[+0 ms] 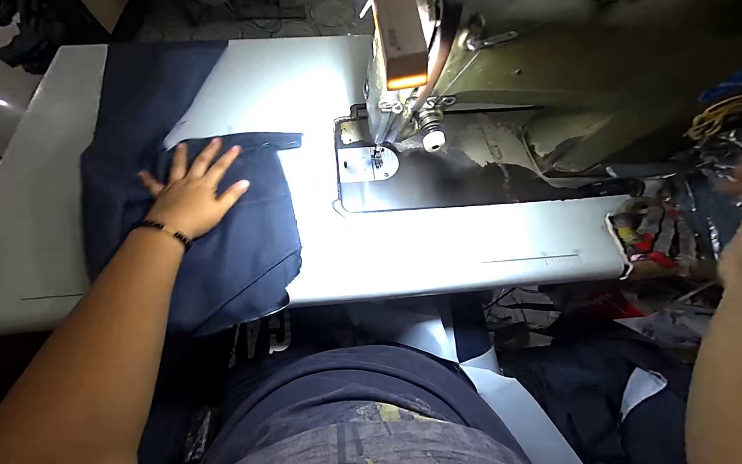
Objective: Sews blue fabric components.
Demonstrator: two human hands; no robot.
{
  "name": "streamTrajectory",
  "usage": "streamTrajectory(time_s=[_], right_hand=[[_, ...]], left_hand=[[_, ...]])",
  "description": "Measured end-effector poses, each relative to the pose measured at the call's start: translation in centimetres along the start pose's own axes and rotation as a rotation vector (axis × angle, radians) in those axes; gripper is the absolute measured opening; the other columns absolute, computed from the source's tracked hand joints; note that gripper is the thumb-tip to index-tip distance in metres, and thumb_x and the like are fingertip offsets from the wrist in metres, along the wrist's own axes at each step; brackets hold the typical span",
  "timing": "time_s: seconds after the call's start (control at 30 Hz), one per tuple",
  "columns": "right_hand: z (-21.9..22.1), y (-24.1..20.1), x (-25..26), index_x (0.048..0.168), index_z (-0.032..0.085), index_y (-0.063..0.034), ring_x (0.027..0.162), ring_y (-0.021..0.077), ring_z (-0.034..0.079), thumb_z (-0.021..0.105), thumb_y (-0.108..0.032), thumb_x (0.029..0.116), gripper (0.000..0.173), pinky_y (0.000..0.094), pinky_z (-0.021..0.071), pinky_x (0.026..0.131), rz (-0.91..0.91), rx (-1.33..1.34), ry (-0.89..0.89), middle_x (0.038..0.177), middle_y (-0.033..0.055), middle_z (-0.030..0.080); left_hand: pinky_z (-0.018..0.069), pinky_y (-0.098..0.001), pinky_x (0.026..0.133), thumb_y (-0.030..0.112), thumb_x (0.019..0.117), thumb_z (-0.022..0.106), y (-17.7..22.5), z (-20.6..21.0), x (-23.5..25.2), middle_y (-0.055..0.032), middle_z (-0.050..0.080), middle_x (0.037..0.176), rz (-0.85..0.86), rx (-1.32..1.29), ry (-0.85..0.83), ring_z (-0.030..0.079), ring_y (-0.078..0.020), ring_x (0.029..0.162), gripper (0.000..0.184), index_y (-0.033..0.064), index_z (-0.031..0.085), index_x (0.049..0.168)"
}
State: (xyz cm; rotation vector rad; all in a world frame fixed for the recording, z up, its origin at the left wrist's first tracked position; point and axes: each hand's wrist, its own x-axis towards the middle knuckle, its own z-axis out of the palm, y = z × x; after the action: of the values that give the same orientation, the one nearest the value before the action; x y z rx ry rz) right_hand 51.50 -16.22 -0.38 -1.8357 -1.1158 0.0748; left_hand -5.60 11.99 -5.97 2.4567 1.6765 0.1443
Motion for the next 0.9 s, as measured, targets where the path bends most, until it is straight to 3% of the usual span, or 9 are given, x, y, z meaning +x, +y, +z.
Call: streamTrajectory(time_s=[0.1, 0.2, 0.27, 0.33, 0.4, 0.53, 0.67, 0.8, 0.9], right_hand=[[5.6, -3.0, -8.9, 0.110, 0.074, -0.0165, 0.087, 0.0083, 0.073, 0.059, -0.041, 0.1022, 0.030, 0.0284, 0.0629, 0.076, -0.103, 0.384, -0.684, 0.103, -0.0032, 0.076], [15.2, -9.8, -15.5, 0.150, 0.055, -0.0201, 0.125, 0.0225, 0.063, 0.065, -0.044, 0.0954, 0.061, 0.0472, 0.0530, 0.102, -0.231, 0.356, -1.518, 0.143, 0.0097, 0.062], [20.6, -13.0, -17.8, 0.163, 0.031, -0.0293, 0.142, 0.0428, 0.046, 0.073, -0.044, 0.0911, 0.085, 0.0698, 0.0419, 0.104, -0.300, 0.276, -1.702, 0.160, 0.0227, 0.040], [24.3, -14.9, -18.9, 0.166, 0.019, -0.0271, 0.134, 0.0472, 0.049, 0.075, -0.038, 0.0914, 0.094, 0.0700, 0.0419, 0.101, -0.341, 0.342, -1.717, 0.154, 0.0300, 0.042], [26.6, -15.8, -19.6, 0.167, 0.015, -0.0155, 0.143, 0.0419, 0.045, 0.069, -0.029, 0.0970, 0.090, 0.0633, 0.0360, 0.114, -0.365, 0.444, -1.677, 0.160, 0.0254, 0.038], [26.2, -15.2, -19.4, 0.163, 0.025, -0.0054, 0.152, 0.0274, 0.037, 0.053, -0.019, 0.1054, 0.065, 0.0465, 0.0282, 0.125, -0.281, 0.537, -1.594, 0.165, 0.0172, 0.034], [23.1, -12.5, -18.4, 0.161, 0.031, -0.0039, 0.148, 0.0140, 0.040, 0.052, -0.016, 0.1031, 0.063, 0.0320, 0.0349, 0.121, -0.030, 0.701, -1.520, 0.166, 0.0134, 0.033], [22.0, -11.4, -18.4, 0.162, 0.026, -0.0034, 0.150, 0.0091, 0.034, 0.052, -0.016, 0.1033, 0.065, 0.0275, 0.0310, 0.122, 0.011, 0.726, -1.523, 0.168, 0.0124, 0.029], [21.9, -11.8, -18.0, 0.162, 0.027, -0.0050, 0.151, 0.0097, 0.033, 0.051, -0.016, 0.1028, 0.065, 0.0285, 0.0306, 0.122, 0.003, 0.678, -1.499, 0.168, 0.0112, 0.029]], left_hand=[[0.0055, -0.0934, 0.098, 0.065, 0.1045, 0.029, 1.9, 1.2, -4.6, -0.0162, 0.014, 0.172, -0.313, -0.007, 0.093, 0.004, -0.0589, 0.153, 0.071, 0.0288, 0.023, 0.165], [0.0082, -0.0936, 0.096, 0.070, 0.1029, 0.026, 8.2, 1.1, -5.7, -0.0247, 0.003, 0.171, -0.426, 0.032, -0.057, 0.002, -0.0648, 0.149, 0.081, 0.0228, 0.013, 0.167], [0.0097, -0.0924, 0.099, 0.078, 0.0977, 0.026, 10.5, -0.1, -4.4, -0.0260, 0.005, 0.171, -0.437, 0.097, -0.178, 0.009, -0.0663, 0.148, 0.089, 0.0244, 0.011, 0.167], [0.0089, -0.0907, 0.102, 0.079, 0.0972, 0.025, 11.3, -0.9, -3.4, -0.0278, 0.013, 0.169, -0.429, 0.154, -0.227, 0.020, -0.0669, 0.145, 0.090, 0.0235, 0.012, 0.167], [0.0072, -0.0886, 0.105, 0.072, 0.1017, 0.025, 11.0, -1.5, -3.4, -0.0285, 0.021, 0.167, -0.375, 0.206, -0.240, 0.029, -0.0636, 0.143, 0.082, 0.0230, 0.016, 0.167], [0.0096, -0.0882, 0.106, 0.059, 0.1070, 0.034, 4.8, -3.8, -5.0, -0.0281, 0.037, 0.160, -0.241, 0.214, -0.158, 0.035, -0.0588, 0.142, 0.065, 0.0239, 0.037, 0.161], [0.0314, -0.0718, 0.111, 0.058, 0.1080, 0.029, -1.1, -8.1, -8.7, -0.0334, 0.051, 0.146, -0.471, 0.343, -0.501, 0.047, -0.0520, 0.138, 0.075, -0.0018, 0.048, 0.149], [0.0490, -0.0720, 0.084, 0.037, 0.1089, 0.046, 2.2, -8.8, -10.0, -0.0333, 0.067, 0.105, -0.334, 0.355, -0.243, 0.066, -0.0525, 0.104, 0.049, -0.0074, 0.067, 0.109], [0.0487, -0.0714, 0.091, 0.031, 0.1055, 0.055, 5.4, -4.7, -6.2, -0.0318, 0.065, 0.120, -0.060, 0.087, -0.010, 0.063, -0.0516, 0.113, 0.042, -0.0051, 0.064, 0.126]])
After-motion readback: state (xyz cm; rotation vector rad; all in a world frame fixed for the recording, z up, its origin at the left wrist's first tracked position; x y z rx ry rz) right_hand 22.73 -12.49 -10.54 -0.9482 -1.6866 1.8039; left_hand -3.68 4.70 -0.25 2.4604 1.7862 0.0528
